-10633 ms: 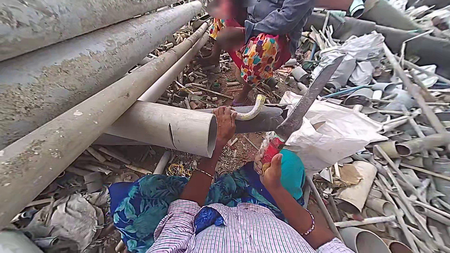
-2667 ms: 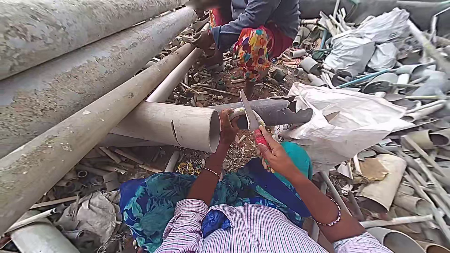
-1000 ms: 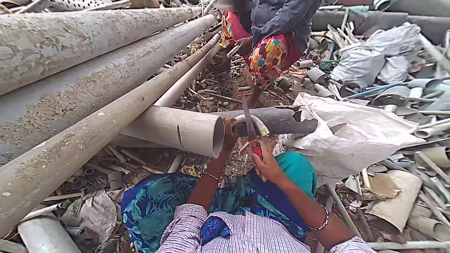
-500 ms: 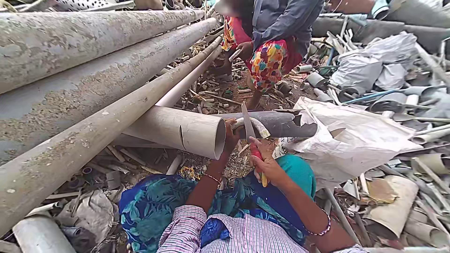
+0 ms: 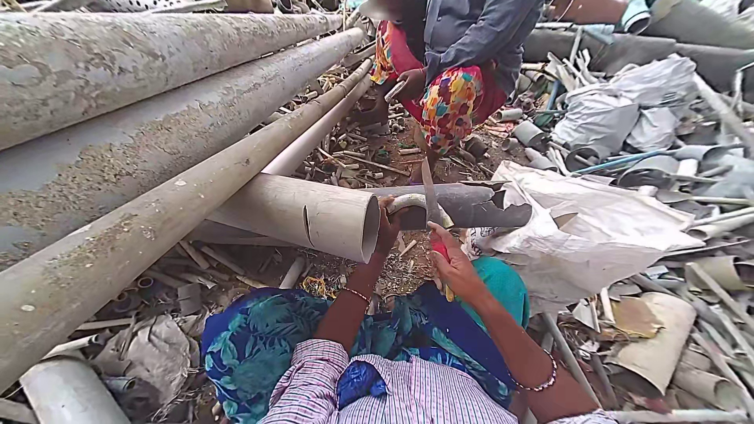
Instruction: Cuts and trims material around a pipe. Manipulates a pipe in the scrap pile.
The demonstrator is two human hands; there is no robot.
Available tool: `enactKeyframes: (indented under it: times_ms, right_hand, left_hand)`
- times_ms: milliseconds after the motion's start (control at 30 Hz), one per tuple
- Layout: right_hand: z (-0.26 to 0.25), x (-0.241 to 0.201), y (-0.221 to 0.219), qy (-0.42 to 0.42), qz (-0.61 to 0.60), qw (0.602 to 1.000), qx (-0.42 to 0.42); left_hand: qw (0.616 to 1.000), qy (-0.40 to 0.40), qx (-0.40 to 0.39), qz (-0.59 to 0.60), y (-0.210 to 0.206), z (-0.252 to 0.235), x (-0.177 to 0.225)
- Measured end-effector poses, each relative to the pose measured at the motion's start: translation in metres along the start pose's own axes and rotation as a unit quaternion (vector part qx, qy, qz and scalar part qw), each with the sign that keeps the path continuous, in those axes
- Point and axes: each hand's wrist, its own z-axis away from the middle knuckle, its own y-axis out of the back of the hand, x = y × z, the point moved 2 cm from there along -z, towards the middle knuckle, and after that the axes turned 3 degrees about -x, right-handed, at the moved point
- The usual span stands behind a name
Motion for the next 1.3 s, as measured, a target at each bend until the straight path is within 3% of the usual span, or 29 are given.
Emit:
enactKeyframes:
  times_ms: [67,233,400,467,600,800,933,1033,1167,1300]
  right_hand:
    - [-0.009,0.013,-0.003,-0.025,0.051,0.998,-0.033]
    - [-0.011,0.015,-0.008,-0.038,0.024,0.999,-0.031]
    - [0.009,0.014,-0.006,0.118,0.105,0.979,0.126]
    - [0.012,0.018,-0.001,0.111,0.095,0.976,0.161]
    - [0.001,0.028,0.004,0.028,0.054,0.990,0.129]
    - [-0.008,0.027,0.005,0.029,0.070,0.989,0.131]
    - [-0.011,0.029,0.004,0.052,0.069,0.985,0.147]
    - [-0.016,0.034,-0.004,0.042,0.045,0.987,0.148]
    - [-0.015,0.030,-0.023,0.028,0.028,0.995,0.094]
    - [-0.018,0.027,-0.006,0.021,0.073,0.991,0.112]
  left_hand:
    - [1.000,-0.009,-0.020,-0.017,0.002,0.000,-0.003]
    - [0.996,-0.084,-0.004,-0.010,0.000,-0.005,-0.008]
    - [0.998,-0.061,0.010,-0.004,0.000,-0.008,0.000]
    - [0.998,-0.046,0.034,-0.006,-0.002,-0.008,0.007]
    - [0.996,-0.037,0.047,-0.061,-0.006,-0.009,0.016]
    - [0.985,0.074,-0.118,-0.103,0.007,-0.031,0.045]
    - [0.988,0.069,-0.102,-0.098,0.001,-0.034,0.038]
    - [0.983,0.057,-0.131,-0.116,0.004,-0.027,0.038]
    - [0.986,0.048,-0.119,-0.110,0.003,-0.025,0.033]
    - [0.990,0.033,-0.097,-0.098,0.001,-0.022,0.031]
